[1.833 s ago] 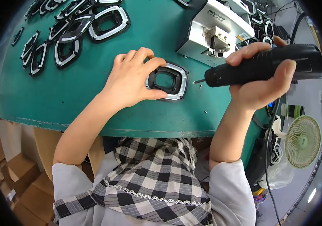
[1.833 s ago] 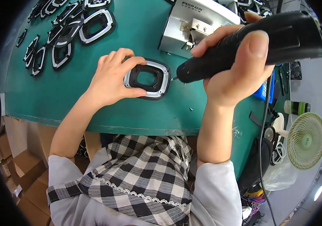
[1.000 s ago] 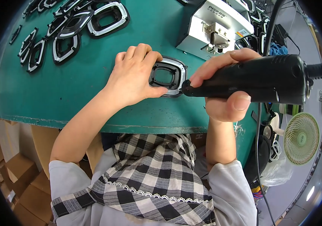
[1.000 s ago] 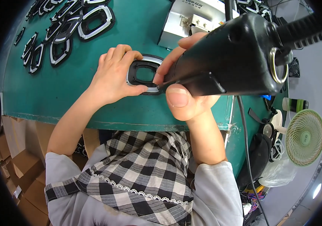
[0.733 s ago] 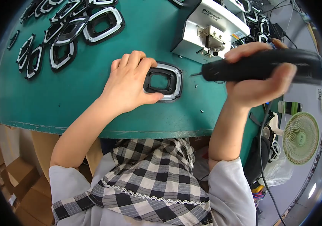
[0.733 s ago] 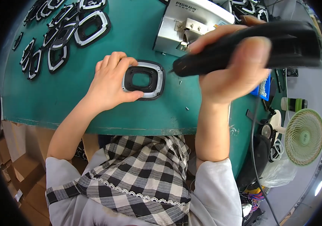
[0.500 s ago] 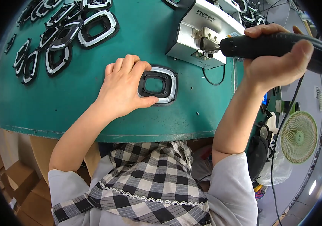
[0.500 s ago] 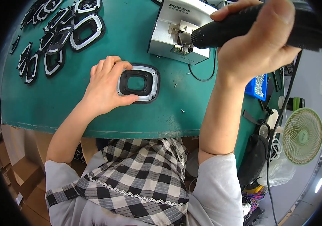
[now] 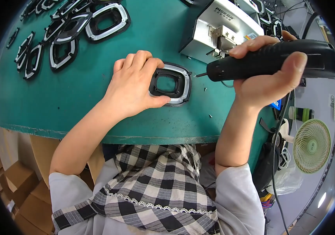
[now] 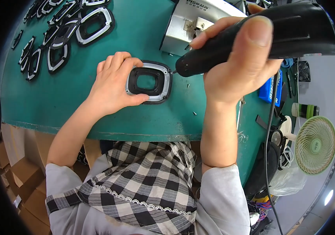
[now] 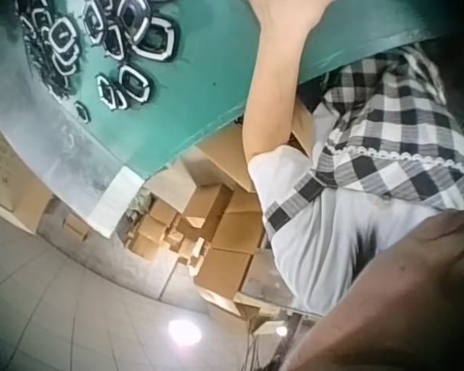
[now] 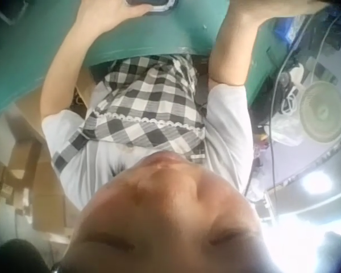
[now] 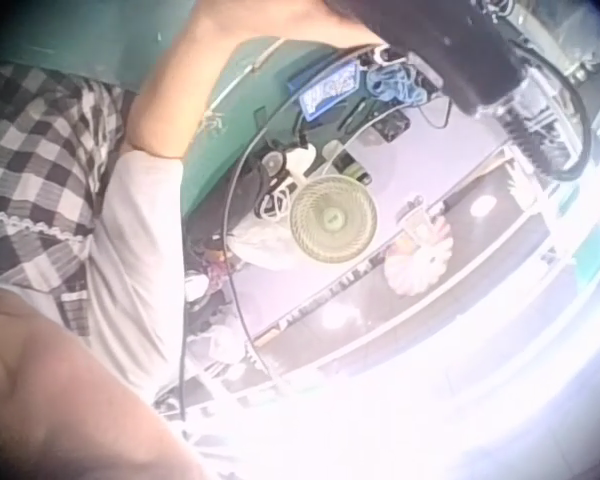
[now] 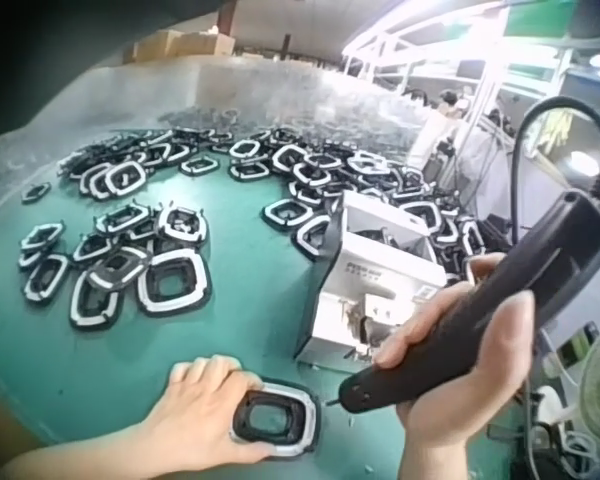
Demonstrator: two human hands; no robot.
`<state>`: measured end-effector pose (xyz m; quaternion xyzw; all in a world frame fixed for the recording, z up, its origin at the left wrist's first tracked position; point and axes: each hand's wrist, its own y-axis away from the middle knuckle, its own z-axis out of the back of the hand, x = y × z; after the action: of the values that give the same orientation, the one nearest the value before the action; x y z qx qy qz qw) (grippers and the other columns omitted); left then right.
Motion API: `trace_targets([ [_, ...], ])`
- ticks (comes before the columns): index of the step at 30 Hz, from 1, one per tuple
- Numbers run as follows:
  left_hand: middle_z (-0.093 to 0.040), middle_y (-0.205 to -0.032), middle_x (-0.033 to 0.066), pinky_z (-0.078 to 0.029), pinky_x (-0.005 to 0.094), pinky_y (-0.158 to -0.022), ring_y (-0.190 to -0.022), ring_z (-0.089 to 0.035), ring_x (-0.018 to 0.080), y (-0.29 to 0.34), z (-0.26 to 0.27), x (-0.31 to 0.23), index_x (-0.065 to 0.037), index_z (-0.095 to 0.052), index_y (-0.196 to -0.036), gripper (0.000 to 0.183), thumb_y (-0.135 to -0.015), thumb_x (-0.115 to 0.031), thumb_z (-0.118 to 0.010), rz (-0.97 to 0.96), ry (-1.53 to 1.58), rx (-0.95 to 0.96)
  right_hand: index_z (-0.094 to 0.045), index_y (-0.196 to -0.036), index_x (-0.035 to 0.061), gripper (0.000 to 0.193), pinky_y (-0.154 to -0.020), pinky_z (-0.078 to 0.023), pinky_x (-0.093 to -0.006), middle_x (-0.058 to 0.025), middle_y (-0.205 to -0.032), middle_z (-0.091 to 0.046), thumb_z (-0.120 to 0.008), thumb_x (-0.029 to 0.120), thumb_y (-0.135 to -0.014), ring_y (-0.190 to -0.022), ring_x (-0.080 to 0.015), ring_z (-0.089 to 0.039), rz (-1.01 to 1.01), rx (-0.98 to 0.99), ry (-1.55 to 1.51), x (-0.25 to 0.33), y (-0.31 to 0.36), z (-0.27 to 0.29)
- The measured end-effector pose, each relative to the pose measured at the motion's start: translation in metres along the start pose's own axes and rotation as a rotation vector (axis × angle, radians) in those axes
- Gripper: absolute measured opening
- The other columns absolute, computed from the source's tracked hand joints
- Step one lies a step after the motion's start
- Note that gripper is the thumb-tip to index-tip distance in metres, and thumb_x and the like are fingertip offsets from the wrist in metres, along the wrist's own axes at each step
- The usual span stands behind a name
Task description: Using an electric screwdriver to install screws into small plastic component frames at a workbench.
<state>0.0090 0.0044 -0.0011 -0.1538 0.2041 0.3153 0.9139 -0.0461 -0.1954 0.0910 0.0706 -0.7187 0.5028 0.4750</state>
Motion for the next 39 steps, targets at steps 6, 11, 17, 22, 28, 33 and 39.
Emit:
trace_targets([
  [6, -0.044, -0.115, 0.0091, -0.031, 0.0420, -0.099, -0.110, -0.044, 0.0269, 0.001, 0.000, 0.000, -0.010, -0.051, -0.116, 0.067, -0.060, -0.034, -0.080, 0.006, 0.001, 0.006, -0.038, -0.111, -0.0058, 0.063, -0.042, -0.048, -0.0321, -0.0154, -0.061, -0.055, -0.050, 0.052, -0.088, -0.044, -0.0232, -0.056, 0.066, 0.021, 0.036, -0.008, 0.007, -0.019],
  [11, -0.045, -0.115, 0.0095, -0.031, 0.0419, -0.099, -0.111, -0.043, 0.0269, 0.001, 0.000, -0.001, -0.010, -0.051, -0.116, 0.067, -0.061, -0.035, -0.080, 0.007, -0.011, 0.014, -0.040, -0.105, -0.0075, 0.063, -0.044, -0.046, -0.0271, -0.0137, -0.058, -0.057, -0.052, 0.051, -0.087, -0.043, -0.0199, -0.056, 0.090, 0.029, 0.107, -0.016, 0.015, -0.031],
  [17, -0.044, -0.115, 0.0097, -0.034, 0.0414, -0.096, -0.109, -0.044, 0.0280, 0.002, 0.000, 0.000, -0.009, -0.051, -0.116, 0.068, -0.060, -0.034, -0.080, 0.019, 0.020, 0.024, -0.039, -0.104, -0.0081, 0.065, -0.045, -0.046, -0.0261, -0.0132, -0.057, -0.057, -0.047, 0.055, -0.088, -0.043, -0.0181, -0.056, 0.123, 0.209, 0.072, -0.019, 0.017, -0.029],
  [22, -0.044, -0.115, 0.0094, -0.034, 0.0416, -0.096, -0.108, -0.044, 0.0284, 0.002, -0.001, 0.001, -0.009, -0.050, -0.116, 0.068, -0.060, -0.034, -0.081, 0.013, 0.023, 0.009, -0.046, -0.100, -0.0031, 0.046, -0.042, -0.044, -0.0243, -0.0109, -0.056, -0.058, -0.058, 0.039, -0.088, -0.042, -0.0163, -0.055, 0.062, 0.004, -0.134, -0.018, 0.007, -0.020],
  [28, -0.044, -0.115, 0.0094, -0.034, 0.0414, -0.097, -0.109, -0.045, 0.0283, 0.003, 0.002, -0.002, -0.009, -0.050, -0.117, 0.071, -0.059, -0.032, -0.083, 0.030, 0.031, 0.035, -0.046, -0.096, -0.0077, 0.063, -0.041, -0.047, -0.0285, -0.0172, -0.054, -0.056, -0.043, 0.055, -0.090, -0.040, -0.0234, -0.056, 0.315, -0.132, 0.070, 0.004, -0.044, 0.007],
  [33, -0.044, -0.116, 0.0091, -0.034, 0.0413, -0.096, -0.109, -0.045, 0.0284, 0.001, 0.003, -0.003, -0.009, -0.049, -0.117, 0.071, -0.058, -0.031, -0.083, 0.033, 0.033, 0.037, -0.038, -0.105, -0.0057, 0.065, -0.043, -0.051, -0.0337, -0.0186, -0.058, -0.056, -0.049, 0.056, -0.088, -0.045, -0.0261, -0.058, 0.331, -0.038, 0.224, -0.001, -0.048, 0.006],
  [39, -0.044, -0.116, 0.0097, -0.035, 0.0414, -0.096, -0.110, -0.044, 0.0289, 0.007, 0.003, 0.001, -0.009, -0.050, -0.118, 0.069, -0.060, -0.029, -0.082, 0.033, 0.071, 0.017, -0.038, -0.108, -0.0055, 0.065, -0.043, -0.051, -0.0342, -0.0174, -0.060, -0.056, -0.048, 0.056, -0.088, -0.045, -0.0252, -0.058, 0.245, 0.037, 0.165, 0.000, -0.041, 0.005],
])
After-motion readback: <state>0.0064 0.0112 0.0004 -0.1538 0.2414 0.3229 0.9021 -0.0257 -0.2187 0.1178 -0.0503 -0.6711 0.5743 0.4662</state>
